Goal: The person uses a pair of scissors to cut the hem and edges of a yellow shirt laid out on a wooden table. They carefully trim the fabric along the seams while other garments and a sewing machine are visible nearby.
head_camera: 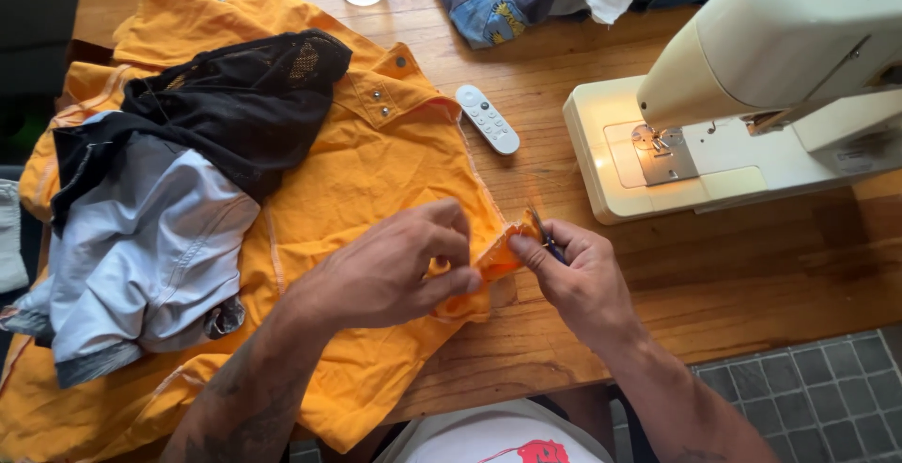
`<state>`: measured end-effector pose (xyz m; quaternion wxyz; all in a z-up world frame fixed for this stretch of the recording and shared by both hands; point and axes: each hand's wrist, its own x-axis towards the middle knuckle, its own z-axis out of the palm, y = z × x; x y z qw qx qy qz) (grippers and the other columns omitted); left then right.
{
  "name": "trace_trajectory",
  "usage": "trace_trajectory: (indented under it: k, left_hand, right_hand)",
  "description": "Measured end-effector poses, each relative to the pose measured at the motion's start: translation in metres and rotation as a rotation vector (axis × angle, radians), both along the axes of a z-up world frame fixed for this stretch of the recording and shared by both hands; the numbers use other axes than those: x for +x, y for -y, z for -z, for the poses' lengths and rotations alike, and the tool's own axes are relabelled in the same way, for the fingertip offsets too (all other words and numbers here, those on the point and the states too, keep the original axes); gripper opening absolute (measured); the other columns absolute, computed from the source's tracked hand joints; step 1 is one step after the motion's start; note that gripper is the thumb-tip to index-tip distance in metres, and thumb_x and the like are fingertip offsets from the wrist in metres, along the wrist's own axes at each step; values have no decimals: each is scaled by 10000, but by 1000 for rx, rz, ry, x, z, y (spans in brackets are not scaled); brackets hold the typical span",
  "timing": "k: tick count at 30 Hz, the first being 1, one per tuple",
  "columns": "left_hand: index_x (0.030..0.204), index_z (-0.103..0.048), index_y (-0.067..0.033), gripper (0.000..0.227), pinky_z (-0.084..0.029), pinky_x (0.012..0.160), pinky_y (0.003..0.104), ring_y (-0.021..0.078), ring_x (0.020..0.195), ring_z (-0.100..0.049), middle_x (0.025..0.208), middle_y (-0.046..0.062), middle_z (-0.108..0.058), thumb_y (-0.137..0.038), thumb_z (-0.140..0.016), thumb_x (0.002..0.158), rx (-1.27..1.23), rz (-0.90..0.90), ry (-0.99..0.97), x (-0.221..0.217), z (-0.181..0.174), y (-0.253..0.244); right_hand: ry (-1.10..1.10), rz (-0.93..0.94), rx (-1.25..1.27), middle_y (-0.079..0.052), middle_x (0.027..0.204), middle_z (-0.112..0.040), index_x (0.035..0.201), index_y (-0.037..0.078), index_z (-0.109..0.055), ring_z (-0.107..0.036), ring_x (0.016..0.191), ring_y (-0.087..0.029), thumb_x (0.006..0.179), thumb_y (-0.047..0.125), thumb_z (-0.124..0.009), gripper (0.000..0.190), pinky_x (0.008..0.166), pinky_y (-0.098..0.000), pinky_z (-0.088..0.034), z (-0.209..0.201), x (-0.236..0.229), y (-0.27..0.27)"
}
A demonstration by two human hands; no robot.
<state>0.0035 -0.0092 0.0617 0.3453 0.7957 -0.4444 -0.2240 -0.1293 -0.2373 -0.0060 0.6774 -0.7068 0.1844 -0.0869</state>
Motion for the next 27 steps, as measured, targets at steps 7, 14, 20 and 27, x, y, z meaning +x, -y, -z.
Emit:
trace_trajectory:
  k: [7, 14, 20, 27]
  left_hand:
    - [866, -810, -103, 301, -654, 857, 400, 283, 1066, -796, 1351, 120, -761, -304, -845, 1087, -531, 305, -110, 0, 23, 6]
    - [876, -823, -63, 297, -657, 875, 412, 273, 1001, -815, 1324, 145, -832, -262, -850, 1095, -681, 311, -302, -5, 56, 4]
    - [872, -785, -54, 306, -628, 906, 418, 290, 1061, -812, 1393, 180, -834, -242, -827, 1111, -742, 254, -355, -6, 68, 1]
    - [884, -770, -52, 298, -621, 940, 416, 310, 1140, -819, 1450, 199, -821, -240, -823, 1110, -754, 222, -345, -6, 67, 0]
  right_hand:
    - [17, 23, 290, 26, 464, -362, 879, -23, -724, -341, 373, -18, 1131, 168, -817, 330, 372, -176, -304, 23, 16, 5]
    - [23, 24, 280, -6, 475, -423, 879, -31, -760, -387, 396, -16, 1124, 169, -831, 324, 378, -186, -317, 30, 15, 2]
    - [-29, 22, 119, -107, 554, -633, 908, -13, -809, -486, 459, -66, 1112, 231, -871, 325, 417, -218, -403, 41, 15, 11]
    - [-28, -38, -351, -242, 1125, -789, 1525, 58, -717, -779, 1058, -271, 1163, 412, -623, 515, 965, -513, -648, -15, -19, 11]
